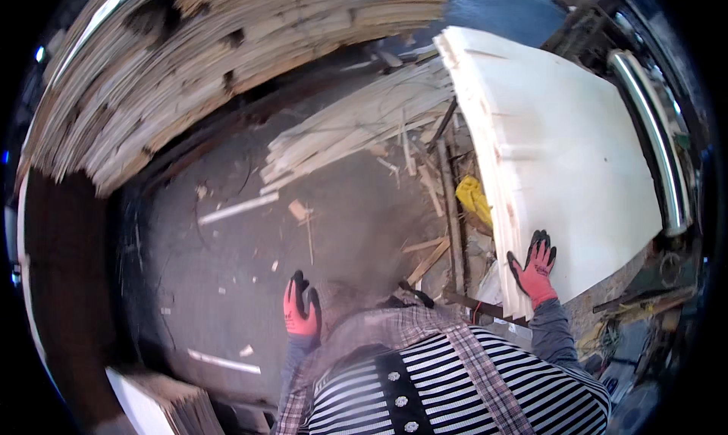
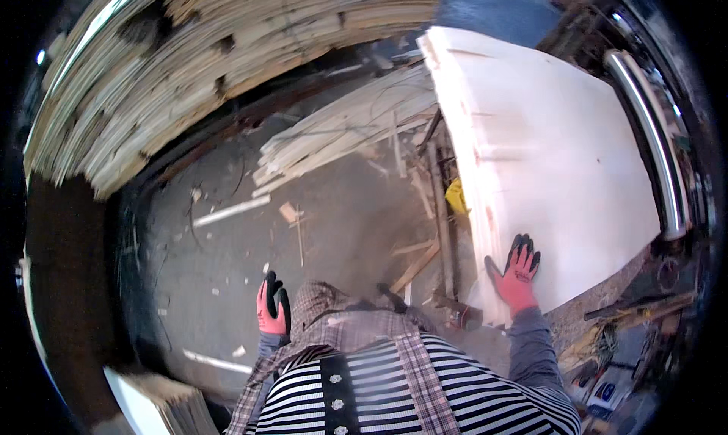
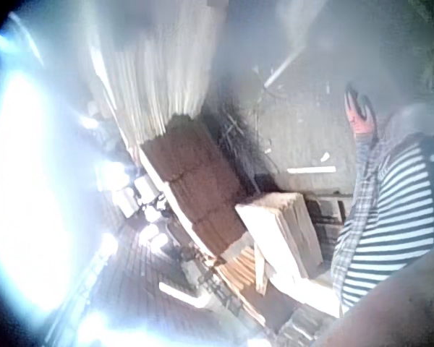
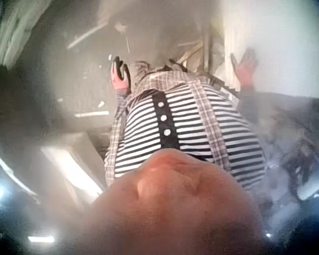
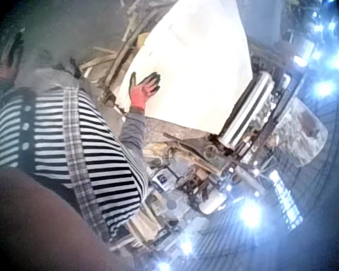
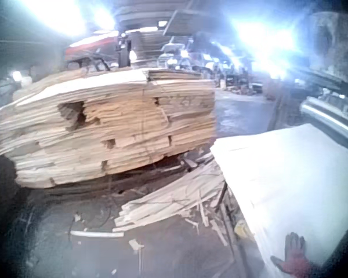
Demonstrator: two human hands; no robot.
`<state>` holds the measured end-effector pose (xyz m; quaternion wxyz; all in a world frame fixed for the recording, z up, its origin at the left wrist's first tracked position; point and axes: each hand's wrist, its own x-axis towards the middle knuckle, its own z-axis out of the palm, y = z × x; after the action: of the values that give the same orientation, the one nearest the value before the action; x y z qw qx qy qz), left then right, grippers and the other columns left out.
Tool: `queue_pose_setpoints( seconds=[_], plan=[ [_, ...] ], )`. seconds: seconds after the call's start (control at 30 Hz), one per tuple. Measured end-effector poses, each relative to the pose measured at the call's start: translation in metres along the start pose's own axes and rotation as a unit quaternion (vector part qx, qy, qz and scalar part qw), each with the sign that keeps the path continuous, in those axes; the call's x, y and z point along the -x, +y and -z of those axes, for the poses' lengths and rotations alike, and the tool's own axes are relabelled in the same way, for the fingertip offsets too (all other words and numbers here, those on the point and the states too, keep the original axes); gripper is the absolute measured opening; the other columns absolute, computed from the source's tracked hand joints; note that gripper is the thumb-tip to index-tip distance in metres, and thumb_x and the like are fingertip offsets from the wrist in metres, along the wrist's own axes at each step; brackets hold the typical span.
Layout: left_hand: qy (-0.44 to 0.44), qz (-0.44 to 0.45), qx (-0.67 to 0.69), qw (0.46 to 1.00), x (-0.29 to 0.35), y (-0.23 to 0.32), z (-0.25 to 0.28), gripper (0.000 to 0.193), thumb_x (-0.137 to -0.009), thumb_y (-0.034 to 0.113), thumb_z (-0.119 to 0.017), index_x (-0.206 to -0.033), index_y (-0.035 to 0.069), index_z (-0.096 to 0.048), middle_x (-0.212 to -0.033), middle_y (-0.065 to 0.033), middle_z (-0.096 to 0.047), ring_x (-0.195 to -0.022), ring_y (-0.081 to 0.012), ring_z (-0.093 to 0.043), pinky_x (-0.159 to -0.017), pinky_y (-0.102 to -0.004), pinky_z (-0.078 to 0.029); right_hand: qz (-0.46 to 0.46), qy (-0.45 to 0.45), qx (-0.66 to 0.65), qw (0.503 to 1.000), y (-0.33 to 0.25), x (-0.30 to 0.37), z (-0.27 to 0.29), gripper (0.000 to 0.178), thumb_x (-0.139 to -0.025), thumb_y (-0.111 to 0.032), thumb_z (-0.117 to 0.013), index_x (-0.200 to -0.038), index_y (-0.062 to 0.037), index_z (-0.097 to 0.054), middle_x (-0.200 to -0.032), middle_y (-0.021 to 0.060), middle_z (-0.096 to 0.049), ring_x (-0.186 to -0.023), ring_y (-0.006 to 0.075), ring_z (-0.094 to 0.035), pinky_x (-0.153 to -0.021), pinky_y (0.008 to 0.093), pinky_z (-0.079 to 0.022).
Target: The person feeds large wooden panels through a roller machine, then stacks them on a nearby rack. The person repeats this process for multiple panels, handling each one by hand and using a long metal rod to assist with feeding the panels into the machine.
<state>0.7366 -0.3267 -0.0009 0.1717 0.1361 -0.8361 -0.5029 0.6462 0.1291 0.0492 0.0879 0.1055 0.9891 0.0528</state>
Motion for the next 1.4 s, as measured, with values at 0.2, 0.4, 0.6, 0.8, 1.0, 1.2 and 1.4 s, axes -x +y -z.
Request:
queue_pose_setpoints(
  seconds=[0.2, 0.4, 0.6, 0.8, 1.0, 1.2, 1.4],
  plan=[
    [-0.101, -0.066, -0.025, 0.992, -0.138, -0.019, -0.020, 0.042, -0.079, 0.006, -0.052, -0.119, 0.000, -0.040, -0.111, -0.0175, -0.047, -0.092, -0.0240, -0.054, -0.080, -0.0305, -0.042, -0.067, 0.153, -0.056, 0.984, -0.063, -0.071, 0.017, 0.077, -0.079, -0.044, -0.048, -0.133, -0.0036, -0.013, -0.136, 0.0183, -0.016, -0.126, 0.0317, -0.017, -0.102, 0.0451, -0.010],
    [-0.137, -0.095, -0.005, 0.986, -0.300, -0.006, -0.048, 0.041, -0.080, 0.005, -0.050, -0.119, -0.002, -0.039, -0.115, -0.0151, -0.047, -0.097, -0.0217, -0.052, -0.084, -0.0300, -0.040, -0.212, 0.132, -0.033, 0.968, -0.107, -0.156, 0.031, 0.071, -0.077, -0.045, -0.047, -0.128, -0.0002, -0.025, -0.133, 0.0171, -0.023, -0.125, 0.0292, -0.019, -0.102, 0.0457, -0.009],
    [-0.285, -0.176, 0.020, 0.942, -0.417, -0.006, -0.153, 0.051, -0.071, 0.000, -0.052, -0.120, -0.001, -0.038, -0.117, -0.0181, -0.043, -0.100, -0.0260, -0.051, -0.086, -0.0317, -0.039, -0.245, 0.114, 0.008, 0.963, -0.135, -0.179, 0.034, 0.069, -0.072, -0.040, -0.054, -0.122, 0.0036, -0.035, -0.128, 0.0193, -0.031, -0.120, 0.0317, -0.025, -0.101, 0.0492, -0.010],
    [-0.410, -0.213, 0.075, 0.884, -0.498, 0.043, -0.300, 0.055, -0.069, 0.008, -0.057, -0.120, 0.001, -0.038, -0.113, -0.0189, -0.045, -0.101, -0.0317, -0.048, -0.085, -0.0352, -0.039, -0.285, 0.083, -0.030, 0.954, -0.134, -0.186, 0.033, 0.072, -0.067, -0.042, -0.059, -0.117, 0.0063, -0.040, -0.124, 0.0218, -0.035, -0.117, 0.0351, -0.029, -0.099, 0.0520, -0.013],
    [-0.346, -0.417, 0.025, 0.840, -0.573, 0.131, -0.427, 0.063, -0.066, 0.017, -0.062, -0.122, 0.003, -0.037, -0.119, -0.0227, -0.039, -0.106, -0.0374, -0.040, -0.090, -0.0430, -0.032, -0.371, 0.021, -0.092, 0.924, -0.143, -0.200, 0.040, 0.080, -0.063, -0.037, -0.064, -0.122, 0.0056, -0.032, -0.129, 0.0225, -0.027, -0.120, 0.0380, -0.023, -0.099, 0.0526, -0.012],
    [-0.320, -0.446, -0.151, 0.822, -0.628, 0.186, -0.532, 0.056, -0.069, 0.033, -0.059, -0.118, 0.011, -0.045, -0.121, -0.0160, -0.040, -0.108, -0.0336, -0.040, -0.090, -0.0404, -0.031, -0.461, 0.145, -0.230, 0.844, -0.159, -0.226, 0.031, 0.082, -0.064, -0.018, -0.065, -0.130, -0.0003, -0.019, -0.134, 0.0187, -0.021, -0.124, 0.0375, -0.016, -0.102, 0.0431, -0.013],
    [-0.528, -0.424, -0.090, 0.730, -0.672, 0.181, -0.562, 0.046, -0.071, 0.036, -0.059, -0.110, 0.011, -0.053, -0.117, -0.0131, -0.046, -0.104, -0.0299, -0.046, -0.089, -0.0376, -0.035, -0.474, 0.227, -0.325, 0.787, -0.207, -0.269, 0.039, 0.075, -0.068, -0.017, -0.064, -0.130, -0.0036, -0.023, -0.132, 0.0178, -0.026, -0.123, 0.0364, -0.021, -0.102, 0.0423, -0.014]
  ],
)
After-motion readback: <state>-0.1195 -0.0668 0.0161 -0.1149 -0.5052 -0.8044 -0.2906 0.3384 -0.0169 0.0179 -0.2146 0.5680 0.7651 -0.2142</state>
